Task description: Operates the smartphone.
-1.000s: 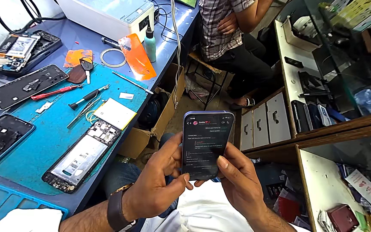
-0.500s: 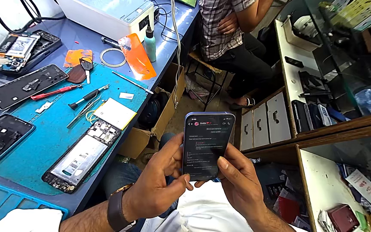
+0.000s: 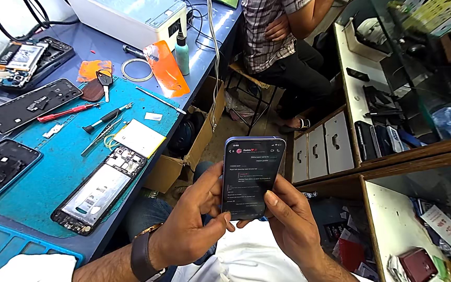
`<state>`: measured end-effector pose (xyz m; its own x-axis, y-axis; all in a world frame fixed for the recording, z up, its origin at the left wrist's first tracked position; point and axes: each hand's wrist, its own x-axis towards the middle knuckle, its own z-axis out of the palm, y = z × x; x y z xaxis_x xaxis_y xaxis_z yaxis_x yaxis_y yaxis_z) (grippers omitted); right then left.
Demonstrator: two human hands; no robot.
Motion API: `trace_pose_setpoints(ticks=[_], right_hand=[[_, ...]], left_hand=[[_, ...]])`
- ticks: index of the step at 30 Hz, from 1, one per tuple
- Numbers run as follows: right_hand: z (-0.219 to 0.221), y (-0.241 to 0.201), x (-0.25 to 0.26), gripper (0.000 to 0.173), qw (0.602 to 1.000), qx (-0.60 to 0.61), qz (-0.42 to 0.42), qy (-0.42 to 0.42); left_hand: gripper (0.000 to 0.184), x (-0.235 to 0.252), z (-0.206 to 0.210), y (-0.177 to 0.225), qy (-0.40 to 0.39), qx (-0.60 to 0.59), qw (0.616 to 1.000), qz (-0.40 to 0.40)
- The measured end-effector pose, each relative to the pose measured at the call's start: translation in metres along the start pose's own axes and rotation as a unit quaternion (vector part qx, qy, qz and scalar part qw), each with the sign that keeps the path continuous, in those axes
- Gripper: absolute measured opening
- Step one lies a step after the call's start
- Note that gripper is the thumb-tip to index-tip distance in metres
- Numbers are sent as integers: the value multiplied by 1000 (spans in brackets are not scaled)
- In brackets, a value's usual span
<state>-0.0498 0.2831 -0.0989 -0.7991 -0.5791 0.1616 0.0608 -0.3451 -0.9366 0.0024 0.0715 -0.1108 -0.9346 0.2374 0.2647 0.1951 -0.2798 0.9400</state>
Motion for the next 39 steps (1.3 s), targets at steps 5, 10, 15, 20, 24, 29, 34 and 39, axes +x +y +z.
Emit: trace_pose_setpoints(ticks=[5,10,15,20,24,29,34,39], right_hand=[[0,1,0,35,1000,0,-1,2],[0,0,0,35,1000,2,0,2],[0,0,0,35,1000,4,3,1],[0,-1,1,35,1000,2,3,0],[0,-1,2,35,1000,-1,2,-1],[1,-2,2,34,1000,-3,3,-2],[1,-3,3,34,1000,-2,4,-5],[1,-2,3,34,1000,-2,6,-2]], left_hand=[[76,-1,0,0,1,1,1000,-1],[75,0,1,1,0,2,1000,-2],[75,0,1,0,3,-1,1000,0],[74,0,0,0,3,2,1000,3],[74,0,0,0,4,-1,1000,6],[75,0,0,0,5,0,1000,7],[75,0,0,1,5,0,1000,8],[75,0,0,1,8,0,1000,8]])
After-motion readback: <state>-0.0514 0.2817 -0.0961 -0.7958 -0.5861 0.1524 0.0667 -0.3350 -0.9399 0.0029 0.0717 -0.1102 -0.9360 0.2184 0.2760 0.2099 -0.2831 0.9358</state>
